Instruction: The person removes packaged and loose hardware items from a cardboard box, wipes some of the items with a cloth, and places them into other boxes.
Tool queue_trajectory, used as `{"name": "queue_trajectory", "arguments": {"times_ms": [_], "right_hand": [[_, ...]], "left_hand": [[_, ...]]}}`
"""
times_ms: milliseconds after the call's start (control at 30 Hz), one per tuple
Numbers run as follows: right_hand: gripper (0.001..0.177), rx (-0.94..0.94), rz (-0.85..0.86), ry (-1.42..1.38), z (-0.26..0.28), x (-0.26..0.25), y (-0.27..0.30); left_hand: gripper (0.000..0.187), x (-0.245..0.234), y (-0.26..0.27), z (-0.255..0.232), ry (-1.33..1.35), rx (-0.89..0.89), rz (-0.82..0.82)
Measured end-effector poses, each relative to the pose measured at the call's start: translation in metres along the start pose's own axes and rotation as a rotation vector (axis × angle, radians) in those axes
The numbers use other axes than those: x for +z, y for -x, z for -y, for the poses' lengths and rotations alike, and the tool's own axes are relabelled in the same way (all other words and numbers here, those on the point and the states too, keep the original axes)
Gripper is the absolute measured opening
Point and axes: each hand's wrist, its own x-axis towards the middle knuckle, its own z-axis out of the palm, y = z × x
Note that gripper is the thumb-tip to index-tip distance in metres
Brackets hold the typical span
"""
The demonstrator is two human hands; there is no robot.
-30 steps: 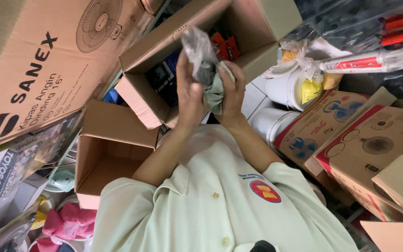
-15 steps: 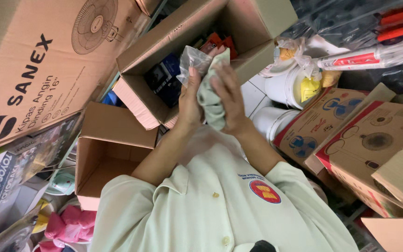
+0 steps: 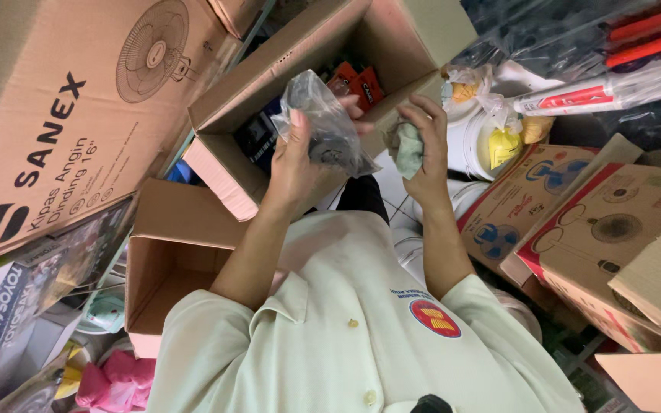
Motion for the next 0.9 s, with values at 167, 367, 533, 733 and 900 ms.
{"name": "queue_trajectory", "arguments": {"times_ms": [167, 367, 533, 733, 900], "right_hand": [[0.048, -0.111, 0.334, -0.231, 0.014, -0.027, -0.017], [0.032, 0.462, 0.112, -0.389, 0.047, -0.015, -0.024], [0.027, -0.050, 0.267, -0.195, 0.072, -0.011, -0.041], [0.018, 0.331, 0.192, -0.496, 0.066, 0.001, -0.040], [0.023, 0.343, 0.131, -0.630, 0.051, 0.000, -0.037]], "left_hand": [[0.079, 0.008, 0.004, -0.001, -0.099, -0.029, -0.018], [0.076, 0.012, 0.000, -0.009, -0.425, 0.066, 0.057], [0.068, 0.015, -0.006, -0.011, -0.806, 0.290, 0.136], [0.042, 0.001, -0.005, -0.002, -0.539, 0.213, 0.107], [0.012, 0.000, -0.008, 0.016, -0.306, 0.171, 0.008]]}}
